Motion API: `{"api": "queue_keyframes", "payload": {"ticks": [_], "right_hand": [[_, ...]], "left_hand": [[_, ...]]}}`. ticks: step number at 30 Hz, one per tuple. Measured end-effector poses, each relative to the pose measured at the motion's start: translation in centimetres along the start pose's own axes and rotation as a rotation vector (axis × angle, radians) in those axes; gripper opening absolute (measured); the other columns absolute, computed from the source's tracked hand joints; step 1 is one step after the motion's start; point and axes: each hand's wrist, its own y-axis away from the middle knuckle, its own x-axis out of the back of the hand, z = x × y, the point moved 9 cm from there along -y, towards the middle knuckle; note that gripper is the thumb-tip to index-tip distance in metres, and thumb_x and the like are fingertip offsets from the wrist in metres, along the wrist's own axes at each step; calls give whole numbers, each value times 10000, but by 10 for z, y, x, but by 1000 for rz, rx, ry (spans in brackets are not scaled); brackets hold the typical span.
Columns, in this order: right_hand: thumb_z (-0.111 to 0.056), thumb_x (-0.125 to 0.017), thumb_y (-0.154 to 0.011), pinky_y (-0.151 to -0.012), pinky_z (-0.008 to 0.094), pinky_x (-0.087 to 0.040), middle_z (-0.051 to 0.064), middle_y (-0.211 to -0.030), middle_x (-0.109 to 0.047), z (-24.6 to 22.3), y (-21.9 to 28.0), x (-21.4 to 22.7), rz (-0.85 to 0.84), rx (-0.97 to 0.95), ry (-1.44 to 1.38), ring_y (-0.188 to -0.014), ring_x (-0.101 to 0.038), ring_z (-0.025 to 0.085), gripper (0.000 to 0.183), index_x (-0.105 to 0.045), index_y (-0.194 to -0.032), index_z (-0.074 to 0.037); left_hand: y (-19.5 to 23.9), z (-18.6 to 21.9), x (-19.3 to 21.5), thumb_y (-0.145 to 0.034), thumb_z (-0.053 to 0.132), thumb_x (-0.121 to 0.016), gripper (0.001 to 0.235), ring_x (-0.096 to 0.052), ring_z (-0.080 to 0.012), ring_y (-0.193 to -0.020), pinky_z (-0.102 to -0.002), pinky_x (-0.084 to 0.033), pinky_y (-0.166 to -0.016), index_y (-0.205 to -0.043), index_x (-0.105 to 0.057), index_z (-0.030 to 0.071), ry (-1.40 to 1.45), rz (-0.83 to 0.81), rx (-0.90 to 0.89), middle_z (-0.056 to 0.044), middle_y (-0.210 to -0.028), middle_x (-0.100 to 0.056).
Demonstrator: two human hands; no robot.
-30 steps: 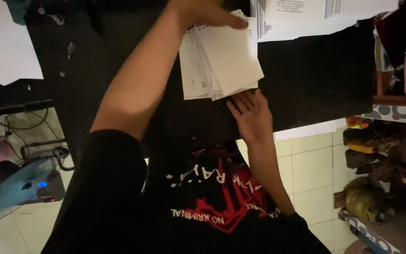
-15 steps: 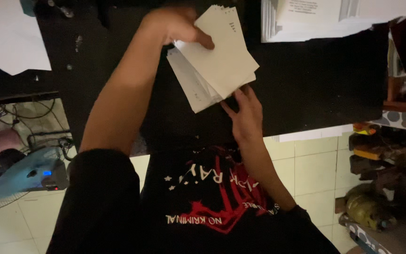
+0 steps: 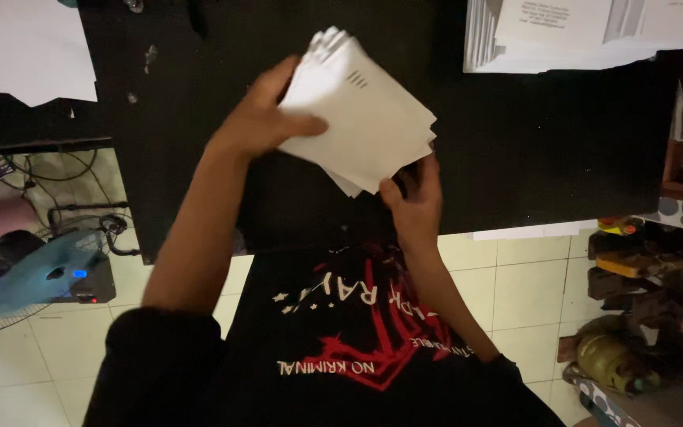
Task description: The person stands at a black table and sorts a stack of printed papers. They pick up individual sheets, flip them over to check the content, and place them into a neat pile. The person then gathers the sorted papers and stacks them together.
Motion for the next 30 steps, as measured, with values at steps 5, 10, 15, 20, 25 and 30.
{"api": "queue_keyframes", "payload": {"ticks": [5, 10, 15, 20, 25, 30], "right_hand": [[-217, -842, -727, -1080, 369, -399, 125, -1349, -472, 38, -4, -11, -96, 80, -6, -1221, -471, 212, 862, -294, -1379, -88], [-91, -881, -783, -1209, 393, -294, 116, -1500, -380, -50, -8, -46, -264, 373, 237, -1377, -383, 213, 1136, -61, -1569, -109], [-112, -838, -815, -986, 272, -470, 42, -1250, -500, -29, -17, -57, -395, 321, 284, -1092, -527, 161, 1050, -117, -1577, -126], [-173, -738, -827, -1231, 349, -277, 136, -1518, -360, -26, -10, -73, -445, 347, 180, -1424, -378, 247, 936, -146, -1540, -38], [-150, -784, -850, -1241, 368, -259, 131, -1553, -332, -7, -11, -81, -374, 382, 143, -1459, -345, 247, 916, -176, -1530, -70], [-86, -885, -707, -1096, 353, -416, 127, -1419, -407, 46, -27, -41, -154, 315, 241, -1294, -443, 244, 1033, -217, -1495, -66]], "left_hand": [[51, -21, 11, -683, 160, -838, 707, -548, -117, -1063, -221, -449, -868, -1300, -505, 69, 274, 204, -252, -1, -1162, -596], [88, -12, 20, -676, 193, -881, 748, -501, -126, -1021, -290, -418, -923, -1260, -432, 66, 331, 266, -479, -29, -1085, -525], [106, -13, 24, -841, 336, -747, 928, -280, -281, -1456, -422, -226, -1231, -1523, -189, 45, -33, 119, -603, -100, -1520, -265], [110, -25, 23, -837, 372, -757, 926, -289, -265, -1489, -387, -222, -1255, -1523, -234, 38, 29, 238, -565, -123, -1566, -286], [96, -49, 20, -833, 367, -782, 957, -354, -207, -1411, -326, -282, -1188, -1536, -194, 93, 139, 313, -506, -59, -1519, -326], [89, -54, 26, -779, 286, -824, 852, -487, -143, -988, -248, -401, -865, -1424, -296, 110, 81, 434, -361, -30, -1142, -529]]}}
